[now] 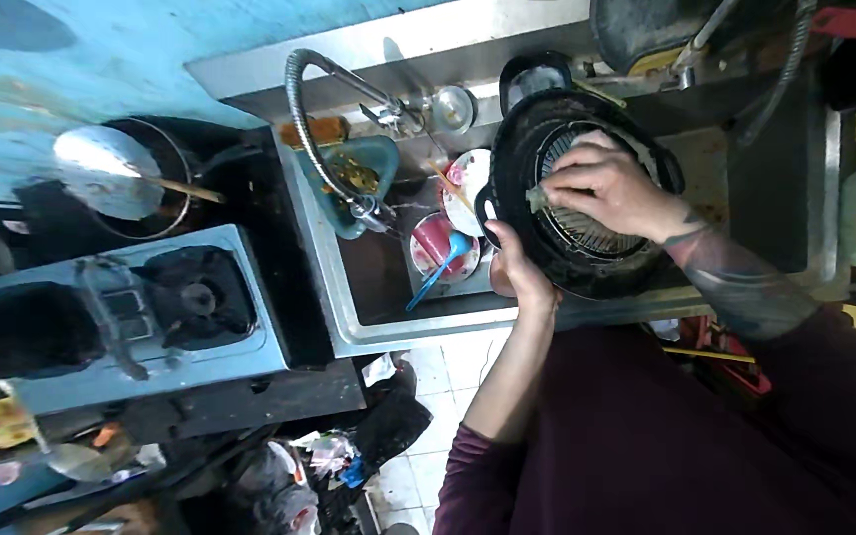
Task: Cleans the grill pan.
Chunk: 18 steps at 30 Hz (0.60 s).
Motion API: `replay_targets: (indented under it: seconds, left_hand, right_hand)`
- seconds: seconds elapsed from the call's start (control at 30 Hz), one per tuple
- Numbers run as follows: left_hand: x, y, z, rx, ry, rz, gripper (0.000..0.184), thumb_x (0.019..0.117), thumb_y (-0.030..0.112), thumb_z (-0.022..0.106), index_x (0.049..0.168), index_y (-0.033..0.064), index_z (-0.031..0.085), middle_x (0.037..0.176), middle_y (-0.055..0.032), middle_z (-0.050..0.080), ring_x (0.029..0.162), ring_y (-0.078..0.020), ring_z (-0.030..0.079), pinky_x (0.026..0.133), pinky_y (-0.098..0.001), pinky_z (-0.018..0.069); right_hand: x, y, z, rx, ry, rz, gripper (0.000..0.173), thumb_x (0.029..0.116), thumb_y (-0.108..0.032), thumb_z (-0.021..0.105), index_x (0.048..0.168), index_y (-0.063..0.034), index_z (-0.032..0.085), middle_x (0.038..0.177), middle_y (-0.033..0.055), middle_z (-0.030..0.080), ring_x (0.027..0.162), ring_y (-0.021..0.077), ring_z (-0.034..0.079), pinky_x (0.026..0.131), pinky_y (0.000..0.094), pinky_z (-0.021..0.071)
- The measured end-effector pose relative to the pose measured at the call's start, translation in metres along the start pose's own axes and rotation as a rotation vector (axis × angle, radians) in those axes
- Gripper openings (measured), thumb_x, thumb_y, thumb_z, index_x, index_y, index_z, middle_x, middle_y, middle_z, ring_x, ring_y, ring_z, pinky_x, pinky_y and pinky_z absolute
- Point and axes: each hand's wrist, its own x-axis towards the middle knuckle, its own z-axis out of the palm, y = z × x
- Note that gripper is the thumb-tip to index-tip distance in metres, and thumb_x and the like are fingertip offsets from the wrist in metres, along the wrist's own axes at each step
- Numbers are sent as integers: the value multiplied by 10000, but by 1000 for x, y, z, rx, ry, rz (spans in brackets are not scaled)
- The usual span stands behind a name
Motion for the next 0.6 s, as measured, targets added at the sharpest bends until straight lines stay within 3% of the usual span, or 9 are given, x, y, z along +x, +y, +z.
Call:
replay_targets:
  seconds: [0.1,0.2,0.27,0.37,0.53,0.6]
  left_hand:
    - [4,2,-2,-31,-12,-26,680,1077,585,123,1445,135,475,1307,-86,652,1229,-197,626,1058,-461,523]
    - [8,3,-5,-71,18,-26,664,1077,583,128,1468,156,454,1326,-76,645,1240,-190,620,1054,-464,525]
    - [7,1,-5,-83,-18,-25,666,1072,596,141,1474,159,442,1337,-74,632,1251,-190,607,1066,-459,513]
    - [5,-2,-2,-55,-33,-21,674,1078,585,154,1452,120,468,1321,-108,645,1240,-219,622,1059,-482,522]
    - [-1,-7,-5,1,-66,-38,695,1072,601,140,1451,125,477,1332,-111,643,1248,-229,620,1058,-502,523]
    - [-10,6,-5,87,-90,-89,669,1047,667,161,1473,261,479,1350,16,646,1234,-123,619,1029,-417,542]
  right_hand:
    - [-28,-12,-7,-32,-125,-71,250,1048,-251,587,1129,-97,767,1174,90,716,1251,278,598,1109,435,466]
    - [-54,-11,-7,-86,-168,-153,260,1045,-278,611,1188,-119,758,1158,72,718,1167,235,642,1041,377,516]
    - [-45,-4,0,-111,-130,-174,263,1039,-270,610,1215,-138,754,1131,78,729,1115,241,660,1006,382,529]
    - [-5,7,2,-119,-31,-63,262,1035,-230,595,1227,-134,745,1119,81,732,1105,252,664,1020,424,520]
    - [30,49,-6,-212,115,173,265,1047,-211,538,1198,-144,746,1200,57,715,1211,223,623,1075,390,488]
    - [23,42,-4,-140,82,184,311,1063,-204,503,1266,-129,726,1359,47,662,1336,195,562,1159,375,437]
